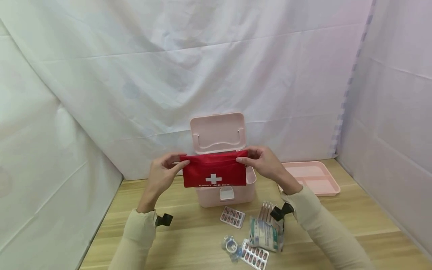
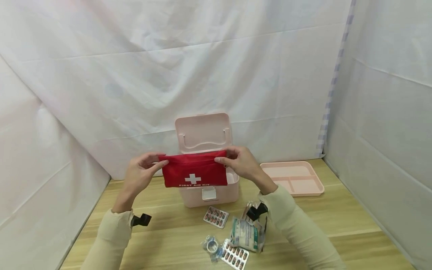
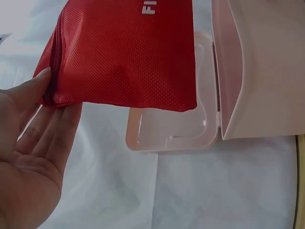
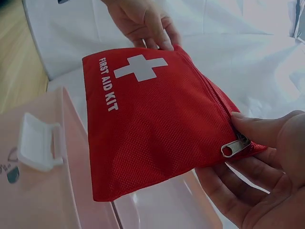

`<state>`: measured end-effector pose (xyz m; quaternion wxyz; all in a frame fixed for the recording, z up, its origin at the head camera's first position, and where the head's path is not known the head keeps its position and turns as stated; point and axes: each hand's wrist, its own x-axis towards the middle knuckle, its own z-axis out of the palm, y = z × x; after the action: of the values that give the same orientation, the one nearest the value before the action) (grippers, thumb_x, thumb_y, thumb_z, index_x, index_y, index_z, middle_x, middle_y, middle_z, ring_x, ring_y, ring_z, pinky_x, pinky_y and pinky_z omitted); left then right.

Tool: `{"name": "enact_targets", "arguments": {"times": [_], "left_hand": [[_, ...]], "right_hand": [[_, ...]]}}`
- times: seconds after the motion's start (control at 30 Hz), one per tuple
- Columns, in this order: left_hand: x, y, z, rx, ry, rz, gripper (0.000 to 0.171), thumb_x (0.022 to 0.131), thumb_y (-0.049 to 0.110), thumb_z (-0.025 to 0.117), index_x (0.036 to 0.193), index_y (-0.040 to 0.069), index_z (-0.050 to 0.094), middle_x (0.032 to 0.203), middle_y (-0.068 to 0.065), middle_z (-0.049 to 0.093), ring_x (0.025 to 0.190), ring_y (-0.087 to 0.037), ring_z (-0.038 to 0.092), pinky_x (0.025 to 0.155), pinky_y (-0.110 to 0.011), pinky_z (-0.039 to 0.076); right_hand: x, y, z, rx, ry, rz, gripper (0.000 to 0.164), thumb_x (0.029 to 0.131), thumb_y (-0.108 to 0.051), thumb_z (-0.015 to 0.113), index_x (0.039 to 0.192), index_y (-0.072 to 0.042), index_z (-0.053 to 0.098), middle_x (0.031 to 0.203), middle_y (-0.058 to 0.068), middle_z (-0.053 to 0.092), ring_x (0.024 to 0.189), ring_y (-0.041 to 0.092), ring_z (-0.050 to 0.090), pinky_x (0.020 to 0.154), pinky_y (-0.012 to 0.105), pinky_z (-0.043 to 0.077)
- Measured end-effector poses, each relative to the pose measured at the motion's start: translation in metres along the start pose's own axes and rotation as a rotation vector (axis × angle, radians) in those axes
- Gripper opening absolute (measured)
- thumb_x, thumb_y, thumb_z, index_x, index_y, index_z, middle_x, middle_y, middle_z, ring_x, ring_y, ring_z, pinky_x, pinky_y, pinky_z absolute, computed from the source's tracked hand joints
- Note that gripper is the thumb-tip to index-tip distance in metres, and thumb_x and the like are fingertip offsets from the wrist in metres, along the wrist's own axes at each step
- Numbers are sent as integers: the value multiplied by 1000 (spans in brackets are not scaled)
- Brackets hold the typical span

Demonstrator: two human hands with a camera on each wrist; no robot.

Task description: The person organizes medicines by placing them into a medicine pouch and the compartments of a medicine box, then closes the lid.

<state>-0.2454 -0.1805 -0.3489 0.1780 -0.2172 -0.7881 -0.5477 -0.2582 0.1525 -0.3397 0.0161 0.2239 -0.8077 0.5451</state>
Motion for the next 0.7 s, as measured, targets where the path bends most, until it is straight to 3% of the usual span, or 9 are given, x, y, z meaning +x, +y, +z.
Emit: {"name": "enact_targets", "arguments": {"times": [0.17, 0.33, 0.7], "left_hand": [[10, -5, 13, 33, 0, 1, 21, 88, 17, 76, 107, 9, 73, 98, -8, 75, 88, -15, 71, 86, -26, 56], [17, -16, 23, 28, -22, -32, 21, 88, 18, 76, 107, 9, 73, 100, -9, 75, 93, -20, 71, 90, -37, 56], [18, -42, 39, 28, -84, -92, 19, 87, 12, 77, 105, 8, 73, 99, -9, 75, 91, -20, 72, 86, -38, 58]], "right_hand": [[9, 12, -8, -39, 52, 13, 25, 89, -24, 75, 109, -8, 73, 93, 7, 75, 84, 19, 68, 72, 30, 56], [17, 25, -11, -60, 66, 48, 24, 89, -23, 75, 108, -8, 73, 94, 8, 75, 86, 22, 70, 76, 32, 56], [25, 55, -13, -119, -2, 94, 22, 89, -21, 75, 106, -7, 72, 94, 9, 73, 85, 22, 68, 76, 36, 58]]}}
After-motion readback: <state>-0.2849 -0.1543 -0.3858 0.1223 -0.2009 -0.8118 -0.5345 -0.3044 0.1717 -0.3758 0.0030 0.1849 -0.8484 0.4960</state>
